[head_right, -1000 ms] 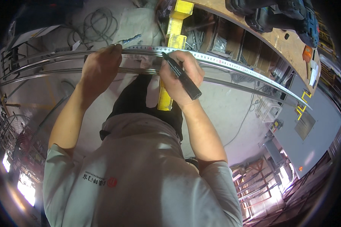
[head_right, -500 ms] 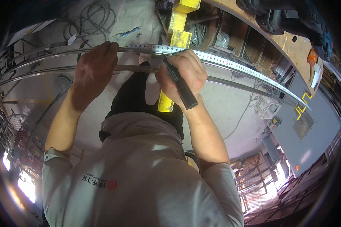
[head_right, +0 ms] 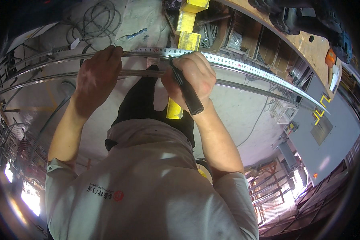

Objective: The person measures long metal rods using a measuring tape and marks them with a black marker on a wooden workbench, then picks up an angle grinder and grinds the end of a rod.

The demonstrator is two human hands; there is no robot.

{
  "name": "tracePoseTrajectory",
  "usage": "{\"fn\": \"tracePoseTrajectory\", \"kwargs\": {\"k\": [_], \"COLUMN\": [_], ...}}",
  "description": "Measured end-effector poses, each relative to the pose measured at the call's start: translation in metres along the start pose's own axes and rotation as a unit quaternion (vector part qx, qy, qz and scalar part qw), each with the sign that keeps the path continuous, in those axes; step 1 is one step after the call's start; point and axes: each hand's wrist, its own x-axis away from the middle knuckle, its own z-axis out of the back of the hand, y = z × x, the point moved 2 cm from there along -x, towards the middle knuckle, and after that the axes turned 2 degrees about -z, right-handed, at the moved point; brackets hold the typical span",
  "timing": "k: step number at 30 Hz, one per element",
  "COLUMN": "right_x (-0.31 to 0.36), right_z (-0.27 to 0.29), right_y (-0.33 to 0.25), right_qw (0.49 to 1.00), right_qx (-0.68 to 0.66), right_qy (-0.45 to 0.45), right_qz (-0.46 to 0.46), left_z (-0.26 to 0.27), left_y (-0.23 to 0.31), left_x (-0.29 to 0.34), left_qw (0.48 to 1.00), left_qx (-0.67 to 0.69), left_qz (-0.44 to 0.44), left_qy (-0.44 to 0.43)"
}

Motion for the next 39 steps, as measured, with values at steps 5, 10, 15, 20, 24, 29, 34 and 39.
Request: {"fn": "tracePoseTrajectory", "kwargs": {"k": [5,10,15,20,24,29,34,39], "right_x": [0.001,0.0,0.0,-0.001,0.0,-0.001,-0.002,0.002], "right_z": [-0.005,-0.005,-0.003,-0.003,-0.002,-0.001,0.002,0.009], "right_y": [0.005,0.004,0.003,0.003,0.003,0.003,0.002,-0.003], "right_qw": [0.999,0.999,1.0,1.0,1.0,0.999,0.999,0.998], "right_qx": [-0.021,-0.029,-0.018,-0.027,-0.025,-0.033,-0.037,-0.045], "right_qy": [0.031,0.03,0.022,0.016,0.014,0.011,-0.009,0.019], "right_qz": [0.011,0.009,-0.003,0.004,-0.007,-0.001,0.011,-0.024], "left_z": [0.0,0.001,0.002,0.002,0.001,-0.001,-0.003,-0.003], "left_y": [0.0,0.0,0.001,0.001,0.0,0.0,0.001,0.0], "left_x": [0.0,0.0,-0.001,0.0,-0.001,0.0,0.001,0.001], "left_qw": [1.0,1.0,0.999,0.999,0.999,0.998,0.993,0.995], "left_qx": [-0.003,-0.01,-0.025,-0.029,-0.03,-0.054,-0.095,-0.086], "left_qz": [0.005,0.0,0.0,-0.006,-0.009,-0.017,-0.038,-0.022], "left_qy": [-0.014,-0.009,-0.025,-0.017,-0.022,-0.035,-0.054,-0.048]}}
